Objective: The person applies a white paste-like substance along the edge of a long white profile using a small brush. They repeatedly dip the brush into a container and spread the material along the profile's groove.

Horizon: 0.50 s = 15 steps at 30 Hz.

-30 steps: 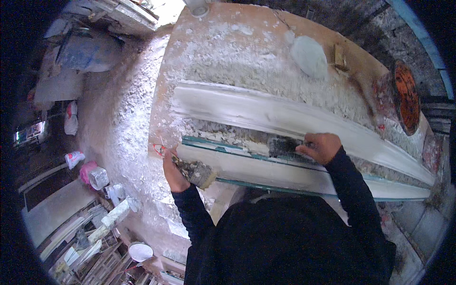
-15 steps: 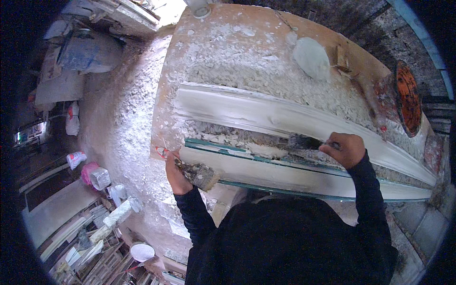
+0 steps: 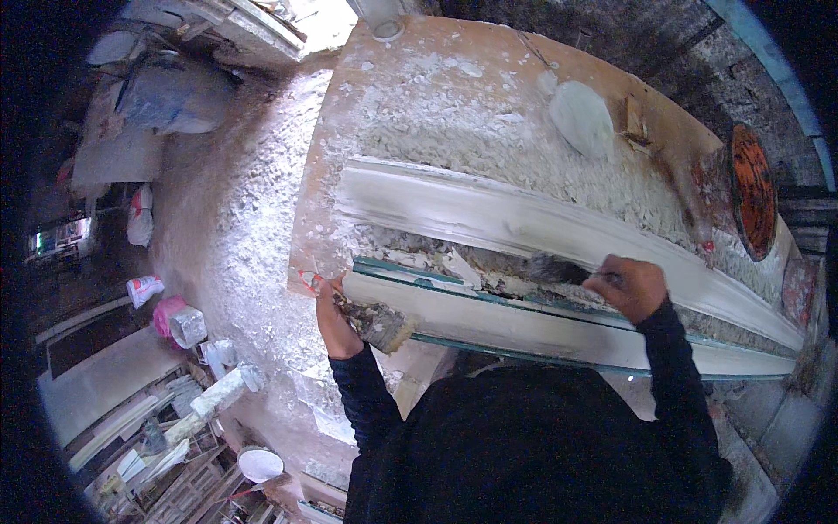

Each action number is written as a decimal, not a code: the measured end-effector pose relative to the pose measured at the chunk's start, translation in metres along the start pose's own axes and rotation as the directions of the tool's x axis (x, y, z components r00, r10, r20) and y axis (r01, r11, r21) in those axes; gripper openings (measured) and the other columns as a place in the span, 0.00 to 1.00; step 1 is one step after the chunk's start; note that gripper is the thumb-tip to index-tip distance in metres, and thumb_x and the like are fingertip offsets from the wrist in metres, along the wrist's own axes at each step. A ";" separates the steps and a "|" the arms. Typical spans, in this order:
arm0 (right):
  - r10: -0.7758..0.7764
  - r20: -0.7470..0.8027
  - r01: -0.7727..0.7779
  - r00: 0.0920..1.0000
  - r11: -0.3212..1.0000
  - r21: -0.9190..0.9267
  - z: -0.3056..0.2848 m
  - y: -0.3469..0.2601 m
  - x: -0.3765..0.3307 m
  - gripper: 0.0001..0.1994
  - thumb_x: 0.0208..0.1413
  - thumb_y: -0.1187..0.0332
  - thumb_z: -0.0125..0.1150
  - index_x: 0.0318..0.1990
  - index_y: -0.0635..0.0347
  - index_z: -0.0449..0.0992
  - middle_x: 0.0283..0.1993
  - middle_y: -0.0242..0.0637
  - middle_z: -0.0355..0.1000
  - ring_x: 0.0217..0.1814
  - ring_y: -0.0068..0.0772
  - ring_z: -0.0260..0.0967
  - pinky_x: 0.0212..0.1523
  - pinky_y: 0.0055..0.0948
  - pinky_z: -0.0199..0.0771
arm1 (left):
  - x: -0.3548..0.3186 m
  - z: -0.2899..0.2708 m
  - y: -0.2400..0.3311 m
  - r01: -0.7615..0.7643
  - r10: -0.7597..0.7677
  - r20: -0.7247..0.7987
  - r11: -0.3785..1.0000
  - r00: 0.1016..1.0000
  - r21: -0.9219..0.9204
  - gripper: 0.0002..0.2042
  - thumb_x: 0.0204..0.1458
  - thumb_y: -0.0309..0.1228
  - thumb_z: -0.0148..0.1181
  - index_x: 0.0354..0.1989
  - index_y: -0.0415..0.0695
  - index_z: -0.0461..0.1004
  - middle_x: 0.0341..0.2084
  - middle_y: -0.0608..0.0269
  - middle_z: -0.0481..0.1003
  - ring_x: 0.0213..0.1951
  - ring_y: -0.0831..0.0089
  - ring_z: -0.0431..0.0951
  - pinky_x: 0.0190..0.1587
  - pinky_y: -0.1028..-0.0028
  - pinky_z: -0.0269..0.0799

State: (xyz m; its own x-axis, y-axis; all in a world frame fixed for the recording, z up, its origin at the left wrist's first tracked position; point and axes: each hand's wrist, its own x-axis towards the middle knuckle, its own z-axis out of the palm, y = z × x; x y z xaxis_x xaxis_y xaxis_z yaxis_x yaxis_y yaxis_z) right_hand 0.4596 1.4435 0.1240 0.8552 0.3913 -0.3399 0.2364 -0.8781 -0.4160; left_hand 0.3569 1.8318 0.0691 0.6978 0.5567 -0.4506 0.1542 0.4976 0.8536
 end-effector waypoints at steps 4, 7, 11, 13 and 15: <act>-0.183 -0.155 0.202 0.971 0.972 0.118 0.029 -0.038 0.022 0.21 0.43 0.45 0.55 0.34 0.52 0.70 0.27 0.39 0.71 0.28 0.44 0.70 0.26 0.39 0.68 | 0.000 -0.003 -0.001 -0.041 0.042 -0.014 0.999 0.999 0.009 0.14 0.56 0.39 0.40 0.23 0.44 0.62 0.32 0.56 0.72 0.34 0.70 0.71 0.41 0.71 0.66; -0.194 -0.077 0.207 0.978 0.953 0.220 0.042 -0.068 0.053 0.21 0.44 0.46 0.54 0.39 0.51 0.68 0.27 0.39 0.71 0.30 0.47 0.69 0.29 0.41 0.68 | 0.002 -0.006 -0.004 -0.038 0.039 -0.024 0.999 0.999 0.004 0.13 0.56 0.39 0.41 0.23 0.46 0.61 0.29 0.59 0.70 0.32 0.70 0.70 0.40 0.71 0.66; -0.281 0.004 0.276 0.960 0.943 0.184 0.067 -0.114 0.087 0.15 0.44 0.52 0.53 0.34 0.51 0.70 0.25 0.41 0.71 0.29 0.48 0.69 0.29 0.43 0.69 | 0.009 -0.013 -0.007 -0.056 0.056 0.031 0.998 0.998 -0.015 0.13 0.56 0.39 0.41 0.23 0.46 0.61 0.28 0.59 0.70 0.32 0.69 0.69 0.40 0.70 0.66; -0.305 0.050 0.300 0.951 0.950 0.091 0.071 -0.129 0.093 0.13 0.45 0.55 0.53 0.34 0.51 0.70 0.25 0.42 0.71 0.29 0.48 0.70 0.29 0.44 0.69 | 0.009 -0.014 -0.007 -0.048 0.048 0.021 0.999 0.999 -0.005 0.13 0.56 0.39 0.41 0.24 0.46 0.62 0.27 0.60 0.70 0.32 0.70 0.69 0.40 0.70 0.66; -0.292 0.137 0.301 0.946 0.952 -0.049 0.073 -0.137 0.098 0.14 0.45 0.55 0.54 0.38 0.50 0.70 0.25 0.42 0.72 0.29 0.46 0.70 0.29 0.43 0.69 | 0.005 -0.006 -0.003 -0.062 0.062 0.008 0.998 0.998 0.025 0.13 0.56 0.39 0.41 0.24 0.46 0.62 0.27 0.61 0.70 0.32 0.71 0.69 0.39 0.70 0.66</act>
State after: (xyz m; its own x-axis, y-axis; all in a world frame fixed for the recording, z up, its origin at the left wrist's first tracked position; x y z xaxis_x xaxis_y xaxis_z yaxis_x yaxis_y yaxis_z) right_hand 0.4769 1.6224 0.0864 0.6767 0.6650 -0.3160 0.5054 -0.7317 -0.4574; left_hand 0.3555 1.8364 0.0627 0.7115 0.5813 -0.3948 0.1277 0.4456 0.8861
